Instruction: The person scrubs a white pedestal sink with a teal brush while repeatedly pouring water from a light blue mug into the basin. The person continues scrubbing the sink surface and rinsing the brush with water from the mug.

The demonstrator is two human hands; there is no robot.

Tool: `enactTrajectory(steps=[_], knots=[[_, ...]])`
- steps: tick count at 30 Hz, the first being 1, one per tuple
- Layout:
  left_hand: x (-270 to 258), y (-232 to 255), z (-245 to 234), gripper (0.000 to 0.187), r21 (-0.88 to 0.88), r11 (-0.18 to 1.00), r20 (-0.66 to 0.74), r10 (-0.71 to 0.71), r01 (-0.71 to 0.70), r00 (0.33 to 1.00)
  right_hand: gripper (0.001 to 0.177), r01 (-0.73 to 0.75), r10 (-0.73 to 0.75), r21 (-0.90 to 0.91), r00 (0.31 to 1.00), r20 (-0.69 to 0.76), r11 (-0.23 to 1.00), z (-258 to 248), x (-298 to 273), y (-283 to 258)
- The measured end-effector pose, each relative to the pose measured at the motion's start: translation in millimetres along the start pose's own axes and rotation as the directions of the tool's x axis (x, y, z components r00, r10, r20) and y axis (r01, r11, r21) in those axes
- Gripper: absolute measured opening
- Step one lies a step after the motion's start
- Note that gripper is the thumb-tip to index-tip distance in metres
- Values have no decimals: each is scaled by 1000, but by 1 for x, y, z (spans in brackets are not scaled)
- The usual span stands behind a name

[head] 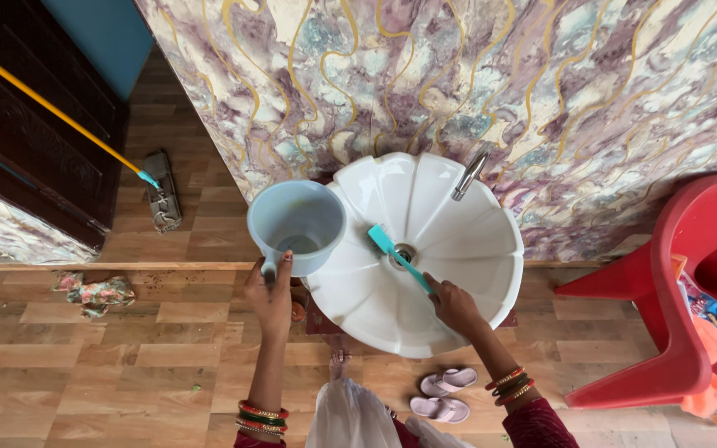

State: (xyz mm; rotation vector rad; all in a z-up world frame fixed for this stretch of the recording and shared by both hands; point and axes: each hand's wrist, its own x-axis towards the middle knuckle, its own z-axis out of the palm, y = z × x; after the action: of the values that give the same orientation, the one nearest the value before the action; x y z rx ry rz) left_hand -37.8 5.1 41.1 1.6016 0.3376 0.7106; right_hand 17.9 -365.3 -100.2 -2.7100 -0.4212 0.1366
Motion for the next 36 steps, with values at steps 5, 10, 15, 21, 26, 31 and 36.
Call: enactTrajectory(steps=[5,10,15,21,26,31,36], knots=[[4,4,16,26,-29,996,18,90,-89,996,53,-120,111,-93,989,-97,988,5,10,7],[6,15,31,26,-60,995,90,85,-80,992,53,-311,267,-129,924,-274,942,12,12,23],[14,35,40,25,15,974,167,222,-228,961,55,-240,216,-113,957,-194,964,10,13,20],[22,51,54,30,127,922,273,323,-367,906,56,48,-65,250,996,62,967,-5,9,4],[29,50,64,36,226,836,309,425,-500,851,54,-227,238,88,960,-147,970,-10,9,5],[30,45,65,38,225,800,323,477,-556,817,55,-427,426,56,868,-255,903,-5,12,14],[29,41,62,37,226,801,365,458,-555,810,57,-64,83,171,991,-107,983,1,10,15]])
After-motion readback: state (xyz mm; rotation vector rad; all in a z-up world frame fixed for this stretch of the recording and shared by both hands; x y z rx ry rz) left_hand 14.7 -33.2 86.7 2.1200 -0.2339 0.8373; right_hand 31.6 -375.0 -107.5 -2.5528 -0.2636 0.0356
